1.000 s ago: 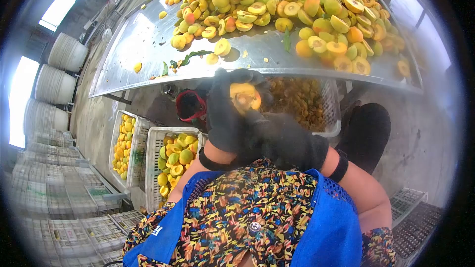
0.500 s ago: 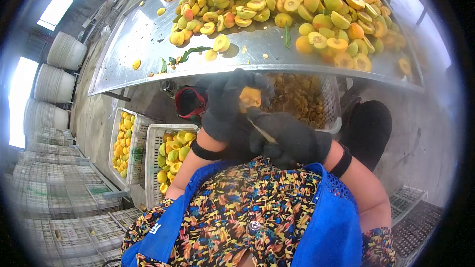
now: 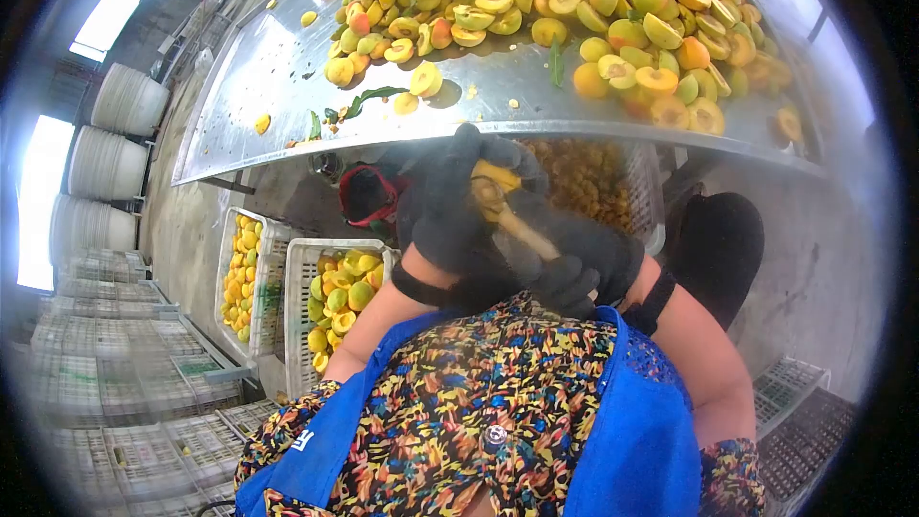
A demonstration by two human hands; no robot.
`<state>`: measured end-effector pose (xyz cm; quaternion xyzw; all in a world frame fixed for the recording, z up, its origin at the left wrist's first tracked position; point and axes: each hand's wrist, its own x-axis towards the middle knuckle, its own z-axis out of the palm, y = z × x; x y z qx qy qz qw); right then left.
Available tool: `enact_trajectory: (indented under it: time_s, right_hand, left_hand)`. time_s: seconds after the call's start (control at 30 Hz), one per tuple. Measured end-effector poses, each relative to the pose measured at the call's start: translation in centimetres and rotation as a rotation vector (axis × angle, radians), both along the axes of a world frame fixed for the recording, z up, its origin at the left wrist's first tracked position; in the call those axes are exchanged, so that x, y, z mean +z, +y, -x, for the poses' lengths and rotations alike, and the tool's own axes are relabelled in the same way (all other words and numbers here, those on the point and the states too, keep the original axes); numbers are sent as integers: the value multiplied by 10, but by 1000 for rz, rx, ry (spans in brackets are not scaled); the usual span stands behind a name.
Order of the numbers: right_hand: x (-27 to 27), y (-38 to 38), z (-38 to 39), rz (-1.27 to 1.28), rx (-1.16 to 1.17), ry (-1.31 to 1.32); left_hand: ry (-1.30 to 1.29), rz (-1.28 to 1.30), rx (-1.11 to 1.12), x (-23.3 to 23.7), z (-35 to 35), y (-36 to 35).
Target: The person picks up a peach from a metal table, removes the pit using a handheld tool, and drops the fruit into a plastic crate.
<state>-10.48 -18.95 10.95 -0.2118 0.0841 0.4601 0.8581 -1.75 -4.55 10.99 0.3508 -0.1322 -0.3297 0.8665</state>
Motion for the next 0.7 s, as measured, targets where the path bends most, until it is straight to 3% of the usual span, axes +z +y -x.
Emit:
enact_trajectory:
  time_s: [0.07,0.17,0.3,0.4,0.47,0.5,0.53,0.6,0.67,0.7]
  right_hand:
    - [-1,0,0,21,-77,-14]
    - [-27,-7,-3,-234,-36,-65]
    - [-28,-11,-4,-80,-161,74]
    - [-38,-30,4,-148,-189,103]
    - [-96,-56,3,918,-88,-557]
    - [-112,-61,1,1222,-52,-750]
    - [-127,-67,0,1555,-1,-899]
    - [-133,-66,1,1701,-28,-1017]
    - [-130,-60,-1,1739,-247,-1337]
    - [-126,-57,1,1714,-301,-1392]
  left_hand:
    - [67,-38,22,-7,-3,-8]
    - [254,-74,74,-13,-1,-21]
    - [313,-15,109,-39,-9,-28]
    - [-342,-432,558,-33,-22,-9]
    - [-758,-740,764,-29,-44,43]
    - [-897,-853,775,-41,-62,86]
    - [-559,-501,944,-38,-69,106]
    - [-278,-342,752,-87,-85,244]
    - [-784,-1198,1171,-101,-40,305]
    - [-796,-1551,1258,-116,-16,342]
